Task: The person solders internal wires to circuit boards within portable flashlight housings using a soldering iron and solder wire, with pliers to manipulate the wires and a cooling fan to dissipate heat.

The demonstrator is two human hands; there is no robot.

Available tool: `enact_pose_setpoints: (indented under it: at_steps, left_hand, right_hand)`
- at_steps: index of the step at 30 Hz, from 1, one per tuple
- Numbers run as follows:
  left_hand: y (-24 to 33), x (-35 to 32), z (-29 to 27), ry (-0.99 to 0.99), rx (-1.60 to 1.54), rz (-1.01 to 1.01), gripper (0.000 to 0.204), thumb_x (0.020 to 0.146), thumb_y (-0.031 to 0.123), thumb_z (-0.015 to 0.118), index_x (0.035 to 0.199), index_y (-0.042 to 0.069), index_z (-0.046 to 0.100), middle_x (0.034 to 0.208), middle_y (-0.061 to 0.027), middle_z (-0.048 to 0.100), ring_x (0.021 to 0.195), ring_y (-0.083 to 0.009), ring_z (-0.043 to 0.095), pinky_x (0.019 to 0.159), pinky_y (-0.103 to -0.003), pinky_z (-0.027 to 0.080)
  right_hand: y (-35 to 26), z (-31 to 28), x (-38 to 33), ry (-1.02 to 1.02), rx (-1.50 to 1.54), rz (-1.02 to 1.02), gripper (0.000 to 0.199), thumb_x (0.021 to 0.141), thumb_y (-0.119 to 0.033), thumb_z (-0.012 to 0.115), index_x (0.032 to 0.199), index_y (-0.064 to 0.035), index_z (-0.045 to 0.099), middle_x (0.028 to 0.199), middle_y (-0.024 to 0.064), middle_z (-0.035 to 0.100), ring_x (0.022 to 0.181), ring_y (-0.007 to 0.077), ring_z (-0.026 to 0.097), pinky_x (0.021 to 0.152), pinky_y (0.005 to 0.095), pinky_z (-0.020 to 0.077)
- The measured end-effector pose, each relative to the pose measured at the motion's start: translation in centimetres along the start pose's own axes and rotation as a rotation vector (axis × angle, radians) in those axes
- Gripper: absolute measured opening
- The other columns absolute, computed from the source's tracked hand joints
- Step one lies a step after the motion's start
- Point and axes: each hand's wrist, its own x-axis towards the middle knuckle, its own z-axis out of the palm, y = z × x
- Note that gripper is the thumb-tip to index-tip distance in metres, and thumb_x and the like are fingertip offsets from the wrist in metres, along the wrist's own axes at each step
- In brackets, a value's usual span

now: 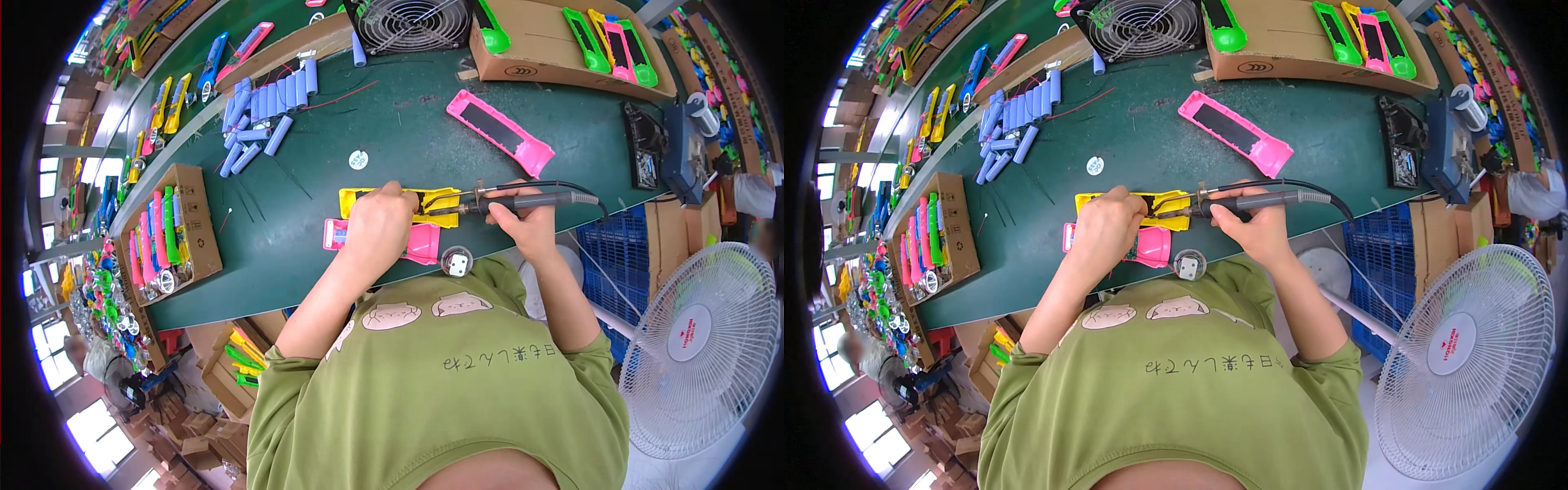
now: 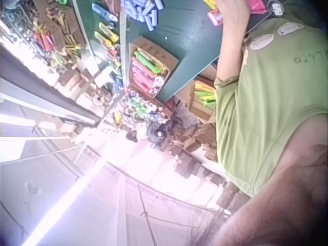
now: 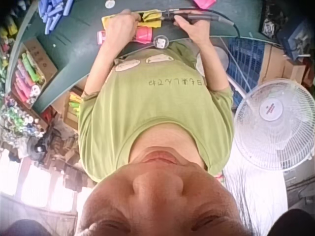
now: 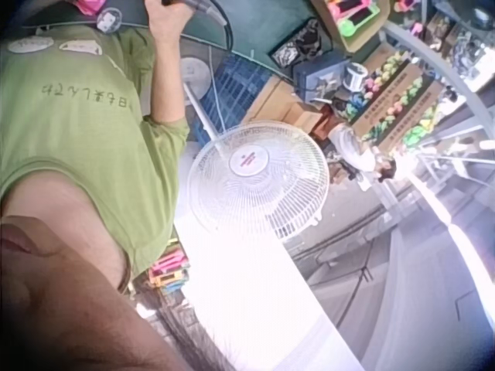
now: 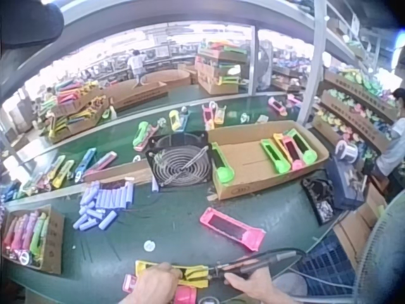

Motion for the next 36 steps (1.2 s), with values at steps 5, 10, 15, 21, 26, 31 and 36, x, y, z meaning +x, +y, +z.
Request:
enact_pose_setpoints:
  at_steps: [5, 10, 15, 21, 26, 31, 36]
  left_hand:
    - [0.1, 0.0, 0.1, 0.010, 0.003, -0.010, 0.007, 0.071, 0.004, 0.057, 0.072, 0.003, 0.064, 0.069, -0.0121, 0.056, 0.065, -0.0281, 0.059, 0.061, -0.037, 0.047]
    - [0.0, 0.1, 0.1, 0.005, 0.003, 0.000, 0.007, 0.071, 0.004, 0.057, 0.072, 0.003, 0.063, 0.069, -0.0123, 0.056, 0.065, -0.0280, 0.059, 0.060, -0.037, 0.047]
    - [0.1, 0.2, 0.2, 0.007, 0.018, -0.017, 0.006, 0.071, 0.004, 0.058, 0.071, 0.003, 0.064, 0.069, -0.0120, 0.056, 0.065, -0.0281, 0.059, 0.060, -0.037, 0.047]
    - [0.1, 0.1, 0.3, 0.003, 0.024, -0.029, 0.006, 0.071, 0.004, 0.058, 0.071, 0.003, 0.064, 0.070, -0.0120, 0.056, 0.065, -0.0283, 0.059, 0.060, -0.037, 0.047]
    - [0.2, 0.0, 0.2, 0.016, 0.014, -0.019, 0.006, 0.071, 0.004, 0.058, 0.071, 0.003, 0.064, 0.070, -0.0120, 0.056, 0.066, -0.0285, 0.059, 0.060, -0.037, 0.047]
    - [0.4, -0.2, -0.1, 0.032, -0.012, -0.029, 0.005, 0.071, 0.006, 0.060, 0.072, 0.003, 0.064, 0.072, -0.0125, 0.056, 0.066, -0.0290, 0.059, 0.060, -0.037, 0.047]
    - [-0.6, -0.8, -2.3, 0.087, -0.233, 0.036, 0.013, 0.070, 0.007, 0.064, 0.082, 0.004, 0.065, 0.078, -0.0095, 0.058, 0.072, -0.0271, 0.058, 0.064, -0.035, 0.047]
  right_hand:
    - [0.8, 0.2, 0.2, 0.003, 0.011, 0.006, 0.018, 0.076, -0.001, 0.065, 0.092, 0.0041, 0.060, 0.082, 0.0078, 0.061, 0.068, 0.0128, 0.061, 0.060, 0.0233, 0.0492]
    - [1.1, 0.4, -0.1, 0.026, 0.037, 0.004, 0.017, 0.076, -0.002, 0.065, 0.092, 0.0040, 0.060, 0.082, 0.0080, 0.061, 0.068, 0.0127, 0.062, 0.061, 0.0231, 0.0497]
    - [0.3, 0.8, -1.0, 0.052, -0.069, -0.014, 0.017, 0.077, -0.003, 0.064, 0.092, 0.0044, 0.060, 0.084, 0.0088, 0.061, 0.066, 0.0138, 0.063, 0.060, 0.0237, 0.0503]
    - [-1.2, 2.4, -3.8, 0.172, -0.036, -0.230, 0.020, 0.081, -0.002, 0.061, 0.099, 0.0051, 0.053, 0.096, 0.0143, 0.061, 0.068, 0.0163, 0.065, 0.059, 0.0245, 0.0515]
    - [-0.4, 5.0, -3.0, -0.063, -0.519, -0.447, 0.056, 0.071, -0.010, 0.072, 0.117, -0.0016, 0.040, 0.106, 0.0130, 0.059, 0.099, 0.0266, 0.058, 0.106, 0.0503, 0.0202]
    - [0.1, 5.8, -2.7, -0.236, -0.635, -0.366, 0.075, 0.066, -0.011, 0.074, 0.127, -0.0032, 0.031, 0.115, 0.0164, 0.051, 0.107, 0.0312, 0.050, 0.106, 0.0554, 0.0096]
    - [0.5, 5.2, -1.8, -0.231, -0.705, -0.427, 0.076, 0.066, -0.010, 0.072, 0.128, -0.0041, 0.029, 0.113, 0.0157, 0.052, 0.102, 0.0315, 0.053, 0.105, 0.0568, 0.0098]
